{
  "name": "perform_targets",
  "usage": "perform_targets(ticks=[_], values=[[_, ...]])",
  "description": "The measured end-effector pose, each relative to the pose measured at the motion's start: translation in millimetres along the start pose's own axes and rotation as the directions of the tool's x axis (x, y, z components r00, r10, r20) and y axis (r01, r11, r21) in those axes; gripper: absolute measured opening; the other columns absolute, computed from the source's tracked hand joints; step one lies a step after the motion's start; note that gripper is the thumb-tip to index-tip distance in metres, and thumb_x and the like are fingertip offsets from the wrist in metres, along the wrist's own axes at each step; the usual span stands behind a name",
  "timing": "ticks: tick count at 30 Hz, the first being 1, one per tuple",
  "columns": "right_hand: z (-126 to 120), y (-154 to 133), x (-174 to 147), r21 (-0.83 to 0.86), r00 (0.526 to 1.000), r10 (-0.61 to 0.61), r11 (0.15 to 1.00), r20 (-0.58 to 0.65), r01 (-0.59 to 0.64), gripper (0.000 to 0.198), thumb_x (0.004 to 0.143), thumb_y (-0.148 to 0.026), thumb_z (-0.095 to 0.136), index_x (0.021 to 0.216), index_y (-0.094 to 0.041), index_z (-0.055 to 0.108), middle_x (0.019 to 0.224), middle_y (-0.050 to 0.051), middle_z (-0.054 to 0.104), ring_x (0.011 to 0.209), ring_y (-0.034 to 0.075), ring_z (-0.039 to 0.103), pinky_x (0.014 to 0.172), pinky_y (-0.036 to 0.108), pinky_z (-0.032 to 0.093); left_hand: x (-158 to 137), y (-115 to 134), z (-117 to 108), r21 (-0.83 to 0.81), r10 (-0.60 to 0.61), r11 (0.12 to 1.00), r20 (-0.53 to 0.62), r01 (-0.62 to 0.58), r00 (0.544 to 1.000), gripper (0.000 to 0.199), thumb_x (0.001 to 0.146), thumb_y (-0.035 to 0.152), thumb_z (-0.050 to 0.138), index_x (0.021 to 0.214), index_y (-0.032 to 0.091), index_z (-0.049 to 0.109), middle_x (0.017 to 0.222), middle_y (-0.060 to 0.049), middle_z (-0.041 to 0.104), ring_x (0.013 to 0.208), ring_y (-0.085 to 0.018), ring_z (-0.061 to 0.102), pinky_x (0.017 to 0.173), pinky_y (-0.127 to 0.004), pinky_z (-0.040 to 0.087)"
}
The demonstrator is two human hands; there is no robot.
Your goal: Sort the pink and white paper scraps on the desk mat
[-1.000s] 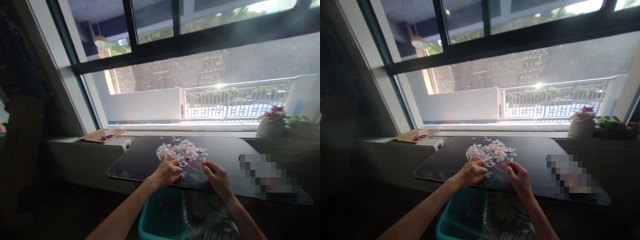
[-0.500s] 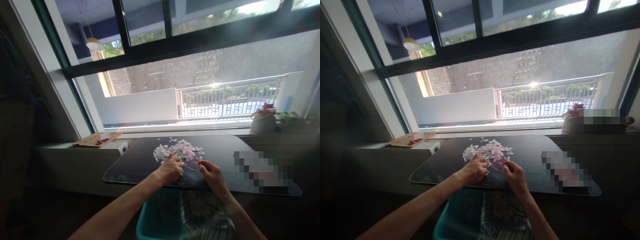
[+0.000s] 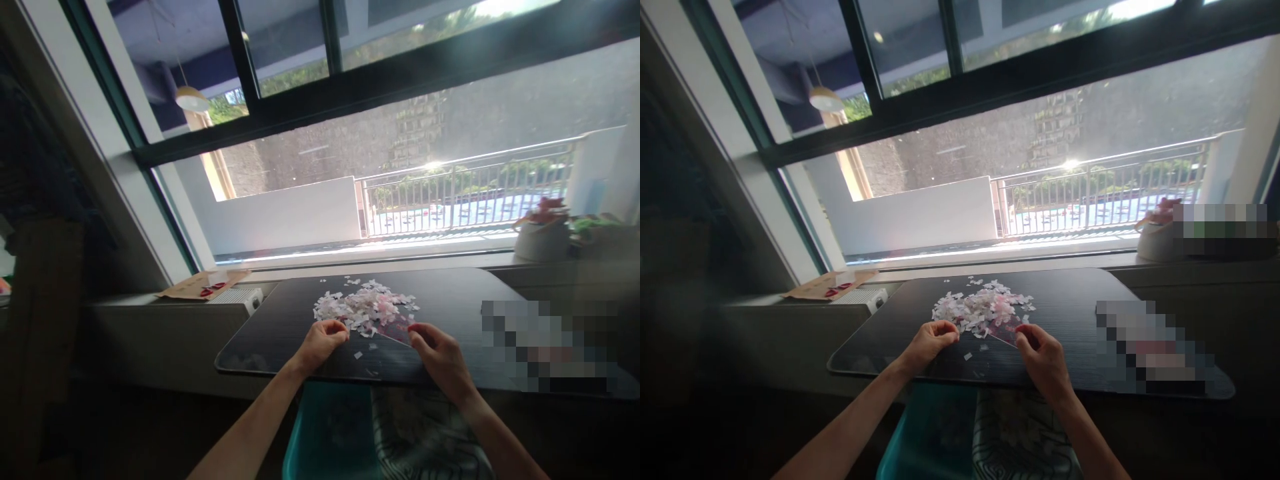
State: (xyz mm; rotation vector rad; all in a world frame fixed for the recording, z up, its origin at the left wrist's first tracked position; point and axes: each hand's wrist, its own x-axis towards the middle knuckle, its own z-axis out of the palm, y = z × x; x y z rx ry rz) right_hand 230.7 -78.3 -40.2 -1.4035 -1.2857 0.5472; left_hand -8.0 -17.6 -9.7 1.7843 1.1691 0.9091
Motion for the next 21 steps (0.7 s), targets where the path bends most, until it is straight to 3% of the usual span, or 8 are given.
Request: perform_targets(ticks=[2,4,7,9,12,17,21], values=[[-0.1,0.3,0.5,-0.011,1.000,-0.006,1.000,0.002,0.006,0.033,0.076,-0.040,0.049,0.087,-0.015,0.067,0.080,0.006,0.071,0.077,0.022,0.063,0.067,0.028,0.046,0.1,3.7,-0.1,0.041,0.017,0.999,-0.003,-0.017,1.000,0.013,0.069,0.027,0.053,0.070,0.016,0.061,0.070,0.000,0.063,0.070,-0.014,0.057,0.072,-0.025,0.044],[-0.5,0.7,1.1,-0.024,1.000,-0.014,1.000,0.019,0.014,0.032,0.076,-0.039,0.049,0.086,-0.015,0.068,0.079,0.006,0.071,0.076,0.022,0.063,0.066,0.028,0.046,-0.2,6.9,3.0,0.234,0.094,0.968,-0.015,-0.088,0.995,0.014,0.071,0.027,0.052,0.069,0.017,0.061,0.074,-0.002,0.064,0.075,-0.016,0.057,0.076,-0.027,0.044],[-1.3,2.0,1.3,-0.030,0.997,-0.025,0.999,0.070,0.028,0.031,0.077,-0.039,0.049,0.086,-0.016,0.068,0.079,0.005,0.071,0.075,0.021,0.063,0.067,0.028,0.046,-1.5,10.0,11.9,0.542,0.243,0.811,0.026,-0.218,0.970,0.014,0.073,0.027,0.054,0.068,0.018,0.064,0.079,-0.004,0.065,0.087,-0.020,0.056,0.087,-0.033,0.039],[-1.4,3.4,1.0,-0.031,0.993,-0.039,0.999,0.114,0.043,0.029,0.077,-0.038,0.050,0.086,-0.017,0.068,0.077,0.005,0.071,0.074,0.021,0.063,0.067,0.028,0.046,-2.7,11.9,16.7,0.620,0.313,0.728,0.079,-0.292,0.947,0.014,0.075,0.026,0.055,0.068,0.020,0.065,0.078,-0.004,0.066,0.090,-0.020,0.055,0.092,-0.036,0.035],[-0.4,6.3,1.4,-0.047,0.983,-0.067,0.996,0.172,0.076,0.029,0.078,-0.039,0.050,0.085,-0.017,0.068,0.076,0.004,0.070,0.073,0.021,0.063,0.067,0.028,0.045,-4.3,16.0,15.4,0.653,0.366,0.685,0.076,-0.324,0.928,0.015,0.077,0.025,0.054,0.069,0.021,0.066,0.078,-0.003,0.066,0.089,-0.019,0.056,0.094,-0.037,0.032],[6.3,10.7,8.4,-0.097,0.969,-0.065,0.991,0.237,0.090,0.029,0.077,-0.039,0.051,0.085,-0.017,0.068,0.078,0.005,0.071,0.074,0.022,0.064,0.069,0.029,0.045,0.0,11.1,-15.1,0.692,0.388,0.674,-0.037,-0.256,0.921,0.014,0.079,0.026,0.053,0.075,0.023,0.066,0.086,-0.001,0.068,0.091,-0.018,0.056,0.097,-0.037,0.029],[12.9,11.0,13.6,-0.115,0.967,-0.067,0.989,0.244,0.098,0.029,0.077,-0.038,0.050,0.085,-0.018,0.069,0.081,0.005,0.072,0.078,0.022,0.064,0.071,0.029,0.045,7.2,-20.6,-48.8,0.796,0.287,0.603,-0.285,0.058,0.915,0.014,0.078,0.024,0.053,0.079,0.022,0.066,0.087,-0.003,0.066,0.091,-0.020,0.056,0.089,-0.036,0.035]])
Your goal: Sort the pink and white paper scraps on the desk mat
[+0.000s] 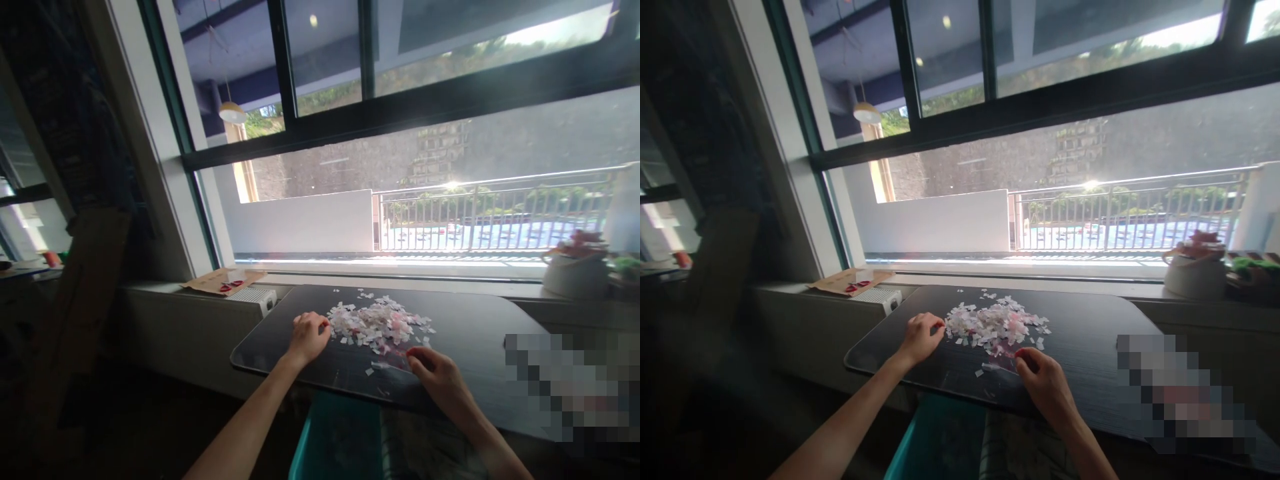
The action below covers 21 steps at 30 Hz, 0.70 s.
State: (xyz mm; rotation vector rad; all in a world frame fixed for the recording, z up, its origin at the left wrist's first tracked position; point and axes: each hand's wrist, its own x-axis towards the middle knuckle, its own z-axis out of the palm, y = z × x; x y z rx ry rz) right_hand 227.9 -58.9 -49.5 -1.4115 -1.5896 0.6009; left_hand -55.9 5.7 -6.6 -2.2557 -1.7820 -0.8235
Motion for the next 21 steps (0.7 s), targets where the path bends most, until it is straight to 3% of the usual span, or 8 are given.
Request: perform_targets(ticks=[2,4,7,12,18,21], values=[[1.0,-1.2,-0.7,-0.019,1.000,-0.014,1.000,0.016,0.014,0.028,0.077,-0.037,0.050,0.084,-0.018,0.069,0.079,0.004,0.071,0.076,0.022,0.064,0.070,0.029,0.044,-1.9,-20.1,8.9,0.095,-0.135,0.987,0.022,0.132,0.991,0.015,0.078,0.024,0.053,0.084,0.022,0.066,0.092,-0.005,0.065,0.093,-0.022,0.056,0.085,-0.036,0.037],[0.3,-2.9,-3.7,-0.028,0.997,-0.039,0.999,0.068,0.041,0.027,0.077,-0.037,0.050,0.082,-0.017,0.069,0.075,0.004,0.070,0.072,0.021,0.063,0.066,0.027,0.044,-6.5,-32.4,17.3,0.127,-0.193,0.974,0.023,0.189,0.981,0.018,0.080,0.026,0.051,0.090,0.022,0.065,0.096,-0.005,0.063,0.094,-0.022,0.055,0.083,-0.036,0.038],[-2.3,-5.2,-8.8,-0.013,0.988,-0.083,0.996,0.130,0.085,0.028,0.078,-0.037,0.049,0.082,-0.017,0.068,0.073,0.003,0.068,0.069,0.019,0.061,0.063,0.026,0.044,-13.0,-35.4,24.1,0.162,-0.172,0.972,-0.004,0.170,0.985,0.019,0.081,0.026,0.049,0.091,0.022,0.064,0.097,-0.005,0.062,0.095,-0.022,0.054,0.087,-0.037,0.036],[-2.9,-5.6,-11.9,-0.017,0.992,-0.068,0.997,0.104,0.070,0.028,0.077,-0.036,0.050,0.082,-0.016,0.069,0.070,0.003,0.067,0.065,0.018,0.059,0.062,0.026,0.044,-14.9,-27.4,22.8,0.187,-0.155,0.970,-0.022,0.157,0.988,0.019,0.081,0.027,0.048,0.090,0.021,0.064,0.096,-0.007,0.061,0.095,-0.022,0.053,0.091,-0.040,0.031],[5.0,-11.9,-13.9,0.083,0.958,-0.136,0.989,0.251,0.119,0.030,0.076,-0.039,0.053,0.081,-0.015,0.071,0.068,0.002,0.067,0.062,0.017,0.058,0.056,0.023,0.043,-15.9,-25.9,21.8,0.183,-0.163,0.969,-0.029,0.166,0.986,0.019,0.081,0.026,0.047,0.090,0.021,0.063,0.096,-0.007,0.060,0.094,-0.022,0.052,0.092,-0.040,0.029],[6.5,-14.5,-13.8,0.132,0.972,-0.113,0.987,0.204,0.087,0.031,0.076,-0.040,0.054,0.083,-0.015,0.071,0.069,0.003,0.067,0.063,0.018,0.059,0.057,0.024,0.045,-16.7,-26.1,22.4,0.180,-0.159,0.970,-0.034,0.163,0.987,0.019,0.081,0.026,0.047,0.090,0.020,0.063,0.095,-0.007,0.060,0.093,-0.022,0.053,0.091,-0.040,0.030]])
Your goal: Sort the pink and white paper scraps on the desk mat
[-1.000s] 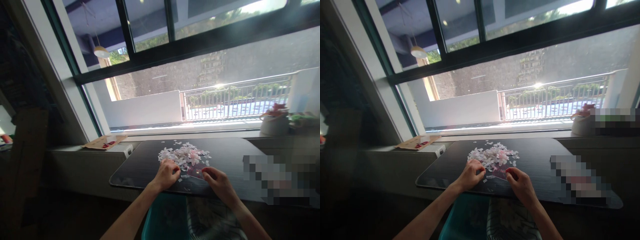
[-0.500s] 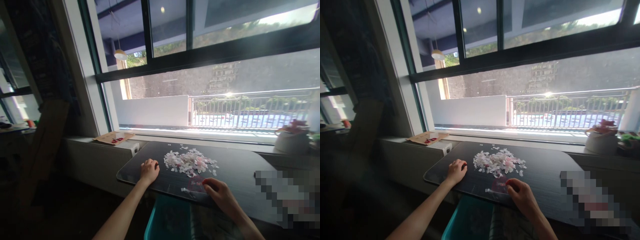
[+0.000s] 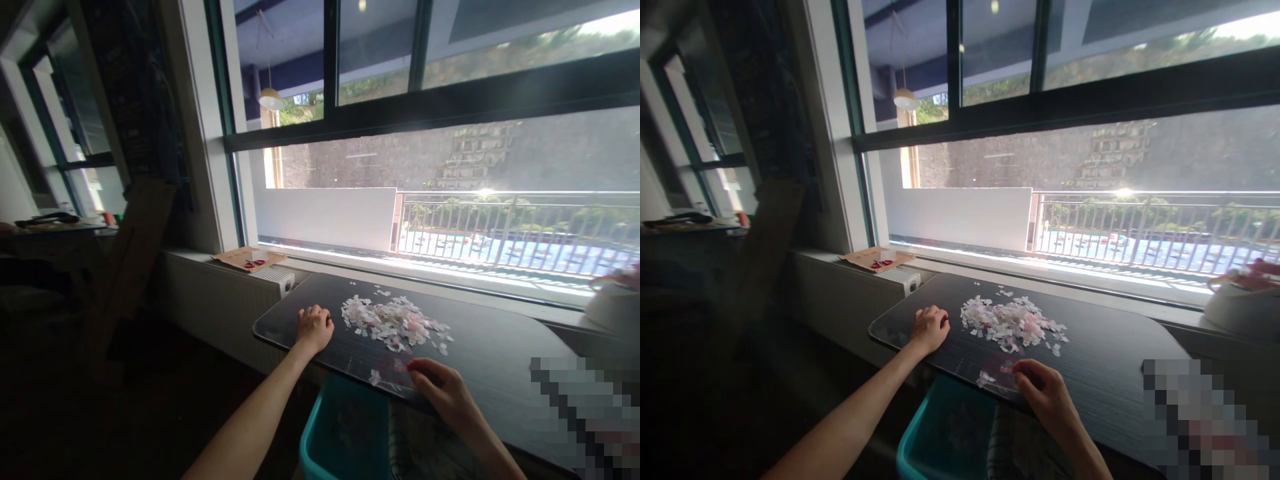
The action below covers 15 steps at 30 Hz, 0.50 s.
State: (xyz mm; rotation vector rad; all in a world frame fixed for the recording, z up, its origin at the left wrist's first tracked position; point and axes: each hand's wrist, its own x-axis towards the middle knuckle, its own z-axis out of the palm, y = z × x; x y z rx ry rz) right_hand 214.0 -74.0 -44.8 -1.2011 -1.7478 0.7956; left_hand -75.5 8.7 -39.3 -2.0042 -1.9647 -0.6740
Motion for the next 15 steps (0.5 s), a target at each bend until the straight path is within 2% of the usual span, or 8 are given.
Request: perform_targets(ticks=[4,7,10,15], values=[[-0.5,0.4,0.1,-0.026,0.992,0.029,0.999,-0.125,-0.033,0.030,0.075,-0.040,0.054,0.081,-0.016,0.070,0.067,0.003,0.067,0.065,0.019,0.060,0.060,0.026,0.046,-0.2,-0.6,0.5,-0.009,0.004,1.000,0.000,-0.004,1.000,0.019,0.081,0.026,0.047,0.090,0.020,0.063,0.096,-0.007,0.060,0.093,-0.023,0.052,0.090,-0.040,0.030],[-0.3,0.4,-1.8,-0.080,0.996,0.017,0.997,-0.083,-0.024,0.029,0.075,-0.038,0.054,0.081,-0.016,0.070,0.068,0.003,0.067,0.063,0.019,0.059,0.059,0.026,0.044,-0.1,-0.4,0.4,-0.014,0.003,1.000,-0.001,-0.003,1.000,0.019,0.081,0.026,0.047,0.090,0.020,0.063,0.095,-0.007,0.060,0.093,-0.022,0.052,0.090,-0.040,0.030],[0.0,-1.0,-3.7,-0.064,1.000,-0.011,0.998,-0.013,0.010,0.029,0.077,-0.038,0.053,0.082,-0.015,0.070,0.070,0.003,0.068,0.063,0.018,0.060,0.057,0.025,0.044,0.1,0.1,0.5,-0.011,0.001,1.000,-0.003,-0.002,1.000,0.019,0.081,0.026,0.047,0.090,0.020,0.063,0.094,-0.007,0.060,0.092,-0.022,0.053,0.090,-0.041,0.030],[1.9,1.3,-0.2,-0.061,0.995,0.009,0.998,-0.100,-0.015,0.030,0.075,-0.040,0.056,0.084,-0.016,0.072,0.074,0.004,0.072,0.068,0.020,0.064,0.062,0.025,0.048,0.1,0.0,1.4,-0.005,-0.007,1.000,-0.004,0.007,1.000,0.019,0.080,0.026,0.048,0.090,0.020,0.063,0.095,-0.007,0.060,0.093,-0.022,0.053,0.091,-0.041,0.029]])
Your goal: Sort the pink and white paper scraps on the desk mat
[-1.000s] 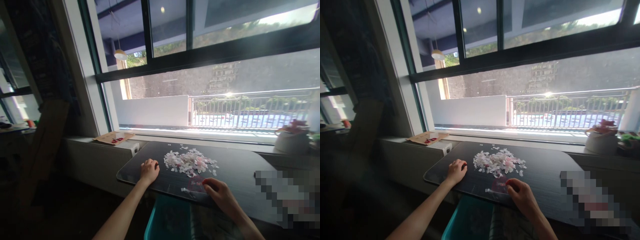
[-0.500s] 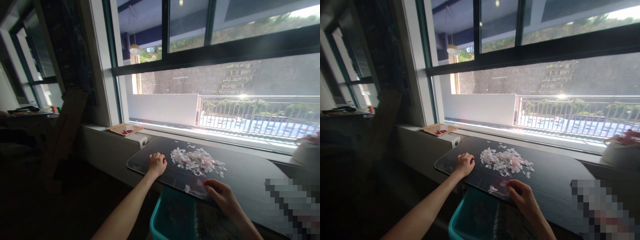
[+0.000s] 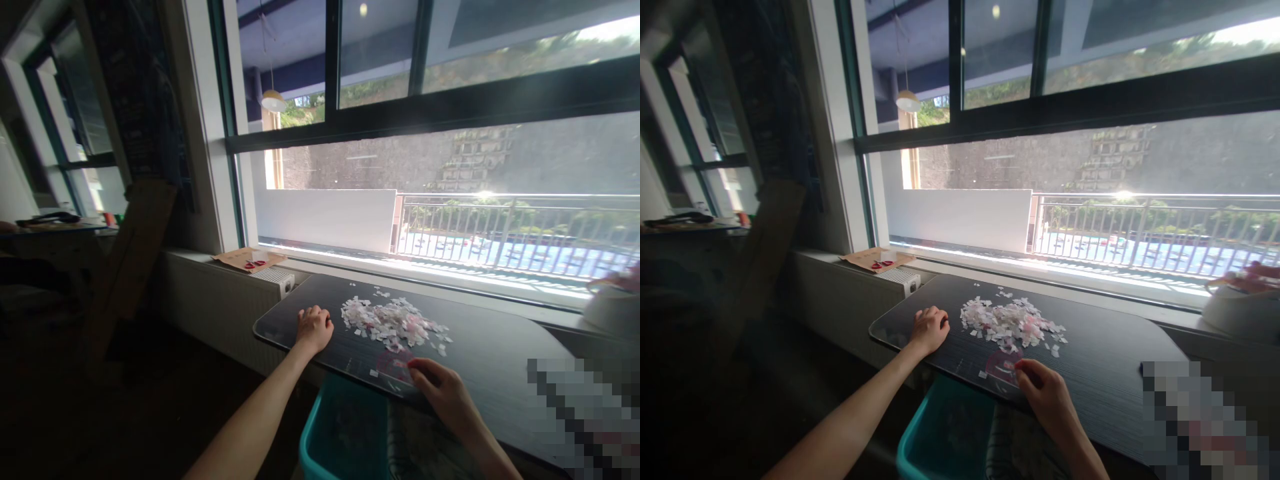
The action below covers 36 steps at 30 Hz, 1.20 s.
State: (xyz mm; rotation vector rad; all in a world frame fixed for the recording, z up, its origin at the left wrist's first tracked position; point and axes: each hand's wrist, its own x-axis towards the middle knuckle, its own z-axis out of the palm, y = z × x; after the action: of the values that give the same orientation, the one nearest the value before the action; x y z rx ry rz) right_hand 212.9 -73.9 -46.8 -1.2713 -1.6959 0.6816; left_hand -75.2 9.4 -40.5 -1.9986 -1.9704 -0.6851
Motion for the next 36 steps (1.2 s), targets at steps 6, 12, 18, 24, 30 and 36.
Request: perform_targets(ticks=[6,12,18,24,30,36], values=[[0.2,-0.7,-0.7,0.035,0.995,-0.021,0.999,0.098,0.018,0.031,0.073,-0.041,0.059,0.082,-0.016,0.074,0.071,0.004,0.072,0.065,0.019,0.063,0.059,0.024,0.048,-0.3,-0.2,-1.3,-0.004,0.001,1.000,0.001,-0.001,1.000,0.019,0.080,0.026,0.048,0.090,0.021,0.063,0.095,-0.007,0.060,0.093,-0.021,0.053,0.092,-0.040,0.029],[-8.6,1.0,-0.5,0.109,0.978,0.101,0.991,-0.183,-0.082,0.037,0.074,-0.047,0.054,0.085,-0.015,0.070,0.070,0.004,0.070,0.064,0.020,0.063,0.059,0.026,0.049,0.0,0.4,-2.4,-0.010,-0.005,1.000,0.018,0.006,1.000,0.018,0.081,0.026,0.048,0.090,0.021,0.062,0.096,-0.007,0.060,0.094,-0.022,0.052,0.092,-0.040,0.029],[-0.5,0.4,0.1,-0.011,1.000,-0.014,1.000,-0.001,0.014,0.028,0.074,-0.039,0.057,0.082,-0.016,0.072,0.073,0.004,0.072,0.067,0.020,0.064,0.063,0.026,0.048,1.0,-0.8,-1.2,-0.002,-0.011,1.000,0.024,0.011,1.000,0.018,0.081,0.026,0.048,0.090,0.022,0.063,0.097,-0.006,0.060,0.096,-0.022,0.052,0.092,-0.039,0.029],[-2.4,-13.0,-4.6,0.078,0.977,-0.072,0.995,0.201,0.057,0.028,0.074,-0.039,0.060,0.079,-0.016,0.074,0.071,0.003,0.072,0.066,0.018,0.063,0.060,0.024,0.048,0.8,-0.7,-1.4,0.000,-0.001,1.000,0.006,0.001,1.000,0.018,0.080,0.026,0.048,0.089,0.021,0.063,0.096,-0.007,0.061,0.094,-0.022,0.053,0.091,-0.039,0.030],[-26.5,4.3,3.1,0.065,0.965,0.119,0.992,-0.232,-0.107,0.037,0.070,-0.048,0.056,0.080,-0.016,0.072,0.062,0.003,0.069,0.060,0.020,0.063,0.056,0.026,0.048,0.6,-0.8,-1.2,0.007,-0.009,1.000,0.011,0.009,1.000,0.017,0.081,0.026,0.048,0.088,0.022,0.062,0.097,-0.006,0.061,0.095,-0.022,0.052,0.091,-0.039,0.030],[-28.8,14.9,4.0,-0.090,0.954,0.123,0.984,-0.275,-0.153,0.034,0.071,-0.045,0.051,0.081,-0.018,0.071,0.068,0.003,0.071,0.069,0.023,0.065,0.063,0.029,0.048,0.9,-0.3,-3.9,0.008,0.002,1.000,0.012,-0.002,1.000,0.018,0.081,0.026,0.047,0.088,0.022,0.062,0.095,-0.006,0.061,0.094,-0.022,0.053,0.090,-0.039,0.031]])
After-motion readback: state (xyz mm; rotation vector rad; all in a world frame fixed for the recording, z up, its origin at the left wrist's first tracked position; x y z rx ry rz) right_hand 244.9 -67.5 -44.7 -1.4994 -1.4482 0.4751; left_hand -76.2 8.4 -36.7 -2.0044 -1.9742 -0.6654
